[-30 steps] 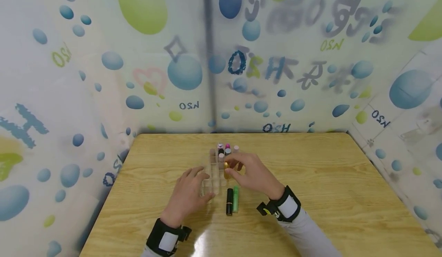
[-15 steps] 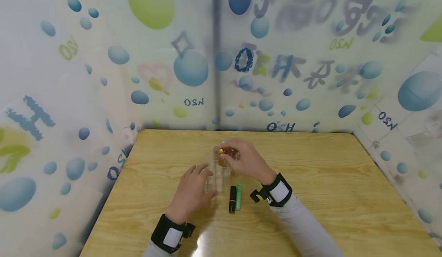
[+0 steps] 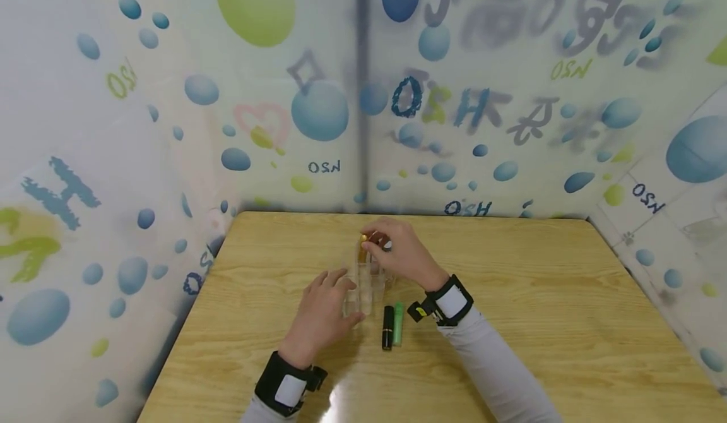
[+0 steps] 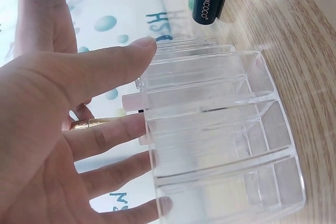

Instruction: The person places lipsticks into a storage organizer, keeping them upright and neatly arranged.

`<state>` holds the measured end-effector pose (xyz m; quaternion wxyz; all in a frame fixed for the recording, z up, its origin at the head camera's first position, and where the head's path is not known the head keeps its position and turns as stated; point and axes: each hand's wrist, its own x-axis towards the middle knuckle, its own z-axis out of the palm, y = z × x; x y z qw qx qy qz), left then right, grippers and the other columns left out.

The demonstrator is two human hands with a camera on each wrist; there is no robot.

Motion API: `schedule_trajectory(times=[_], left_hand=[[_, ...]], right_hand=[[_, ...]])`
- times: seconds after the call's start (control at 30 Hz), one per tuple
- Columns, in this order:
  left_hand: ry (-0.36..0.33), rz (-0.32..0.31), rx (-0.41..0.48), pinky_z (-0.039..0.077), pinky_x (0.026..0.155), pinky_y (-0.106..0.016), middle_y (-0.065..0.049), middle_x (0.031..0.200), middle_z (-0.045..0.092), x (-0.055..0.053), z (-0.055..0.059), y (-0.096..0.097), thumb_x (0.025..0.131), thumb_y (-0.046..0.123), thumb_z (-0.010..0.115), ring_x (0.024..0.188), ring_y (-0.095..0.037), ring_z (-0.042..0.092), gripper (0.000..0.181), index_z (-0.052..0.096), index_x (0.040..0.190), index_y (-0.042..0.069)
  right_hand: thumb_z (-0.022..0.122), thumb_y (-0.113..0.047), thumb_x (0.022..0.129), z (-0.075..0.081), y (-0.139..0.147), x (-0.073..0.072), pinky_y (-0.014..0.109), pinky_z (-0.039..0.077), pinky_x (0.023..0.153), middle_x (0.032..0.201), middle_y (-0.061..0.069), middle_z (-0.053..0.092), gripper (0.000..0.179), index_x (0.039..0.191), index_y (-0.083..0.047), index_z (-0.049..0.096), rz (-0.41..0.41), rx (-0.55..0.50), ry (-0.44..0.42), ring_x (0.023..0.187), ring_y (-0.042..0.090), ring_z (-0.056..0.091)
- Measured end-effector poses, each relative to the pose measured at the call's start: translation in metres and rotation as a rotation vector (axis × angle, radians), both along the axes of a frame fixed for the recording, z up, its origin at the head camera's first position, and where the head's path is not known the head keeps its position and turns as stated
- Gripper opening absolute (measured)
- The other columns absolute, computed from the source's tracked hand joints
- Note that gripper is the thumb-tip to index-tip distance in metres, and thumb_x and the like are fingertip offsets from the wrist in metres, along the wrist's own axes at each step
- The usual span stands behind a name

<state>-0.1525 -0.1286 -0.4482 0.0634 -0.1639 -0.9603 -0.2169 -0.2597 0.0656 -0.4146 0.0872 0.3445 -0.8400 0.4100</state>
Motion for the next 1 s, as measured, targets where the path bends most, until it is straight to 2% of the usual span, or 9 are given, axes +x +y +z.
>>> schedule_trajectory(times=[0.17,0.33,0.5,0.6,0.83,1.0], left_hand=[[0.006,0.005,-0.005,0.045,0.105,-0.064,-0.022,0.143,0.059,-0.002,0.001,-0.001,0.078,0.036,0.088,0.130,-0.049,0.054,0.050,0.072,0.114,0.006],[-0.018,0.007,-0.006,0.044,0.105,-0.065,-0.022,0.144,0.058,-0.001,0.001,-0.001,0.079,0.036,0.088,0.131,-0.050,0.053,0.051,0.071,0.115,0.006],[-0.029,0.007,-0.006,0.045,0.104,-0.066,-0.022,0.145,0.057,-0.001,0.000,0.000,0.079,0.036,0.087,0.131,-0.051,0.052,0.051,0.070,0.116,0.005],[-0.033,0.008,-0.007,0.044,0.104,-0.067,-0.022,0.146,0.057,-0.001,0.000,0.000,0.080,0.036,0.087,0.132,-0.052,0.051,0.051,0.070,0.117,0.006],[-0.013,0.007,-0.001,0.045,0.103,-0.067,-0.022,0.145,0.057,-0.001,0.000,0.001,0.079,0.035,0.087,0.131,-0.052,0.052,0.050,0.071,0.116,0.006],[-0.009,0.006,0.003,0.045,0.103,-0.067,-0.022,0.144,0.058,0.001,0.000,0.000,0.079,0.035,0.088,0.130,-0.052,0.053,0.050,0.071,0.115,0.006]], right_hand=[[0.072,-0.014,0.096,-0.001,-0.002,-0.005,0.026,0.059,0.076,0.106,0.004,0.074,0.023,0.117,-0.005,0.075,-0.010,0.040,0.011,0.087,0.010,0.070],[0.071,-0.012,0.096,-0.003,-0.004,-0.008,0.036,0.061,0.077,0.103,0.005,0.074,0.020,0.114,-0.005,0.075,-0.004,0.059,0.016,0.086,0.013,0.070],[0.072,-0.012,0.095,-0.011,-0.005,-0.012,0.041,0.061,0.079,0.101,0.004,0.073,0.018,0.112,-0.006,0.076,0.001,0.077,0.021,0.087,0.014,0.068],[0.072,-0.012,0.094,-0.015,-0.004,-0.013,0.040,0.060,0.079,0.100,0.004,0.073,0.020,0.113,-0.006,0.076,0.002,0.084,0.012,0.087,0.013,0.067],[0.072,-0.011,0.094,-0.025,-0.005,-0.014,0.029,0.058,0.077,0.099,0.001,0.072,0.019,0.112,-0.005,0.076,0.007,0.119,-0.009,0.086,0.010,0.067],[0.072,-0.010,0.095,-0.029,-0.006,-0.015,0.028,0.057,0.074,0.098,0.000,0.071,0.017,0.110,-0.004,0.077,0.007,0.129,-0.028,0.086,0.010,0.066]])
